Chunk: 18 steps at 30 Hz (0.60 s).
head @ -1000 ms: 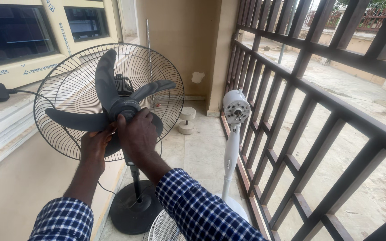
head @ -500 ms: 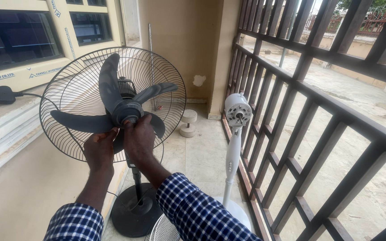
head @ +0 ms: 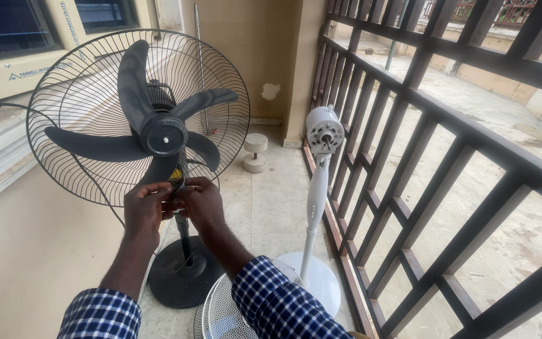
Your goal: The person disassembles a standing fan by removing the front grille, unscrewing the blade nut, and detaching the fan blades and rear grille. The components are placed on the floor next to the fan stand.
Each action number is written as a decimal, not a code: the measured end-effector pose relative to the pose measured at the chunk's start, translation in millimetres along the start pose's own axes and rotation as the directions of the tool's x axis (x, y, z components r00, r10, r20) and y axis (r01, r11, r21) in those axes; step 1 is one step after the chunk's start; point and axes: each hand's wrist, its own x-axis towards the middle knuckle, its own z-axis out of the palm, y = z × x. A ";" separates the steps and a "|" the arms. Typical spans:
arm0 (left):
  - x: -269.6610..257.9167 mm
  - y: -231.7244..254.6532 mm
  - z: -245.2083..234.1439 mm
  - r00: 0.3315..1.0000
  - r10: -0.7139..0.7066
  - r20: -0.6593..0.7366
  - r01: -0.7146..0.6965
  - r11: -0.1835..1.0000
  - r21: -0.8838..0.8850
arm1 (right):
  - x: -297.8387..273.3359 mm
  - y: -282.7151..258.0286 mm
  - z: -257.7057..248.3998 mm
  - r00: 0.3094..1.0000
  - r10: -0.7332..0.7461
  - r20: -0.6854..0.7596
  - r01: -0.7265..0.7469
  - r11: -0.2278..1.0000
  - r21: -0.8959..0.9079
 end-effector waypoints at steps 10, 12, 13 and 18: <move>-29.5 -101.3 8.3 0.995 -0.088 0.043 0.078 0.977 0.198 | -27.3 92.1 -66.7 0.984 0.177 -0.035 -0.177 0.984 0.000; -30.9 -125.0 13.2 0.987 -0.140 0.077 0.125 0.977 0.172 | -31.2 109.5 -81.7 0.978 0.200 -0.068 -0.201 0.979 -0.015; -31.3 -139.7 16.9 0.980 -0.173 0.100 0.158 0.977 0.145 | -32.3 119.1 -89.8 0.974 0.211 -0.081 -0.214 0.977 -0.023; -41.9 -205.2 22.9 0.935 -0.297 0.193 0.276 0.952 0.129 | -54.5 162.1 -132.2 0.938 0.324 -0.123 -0.323 0.946 0.024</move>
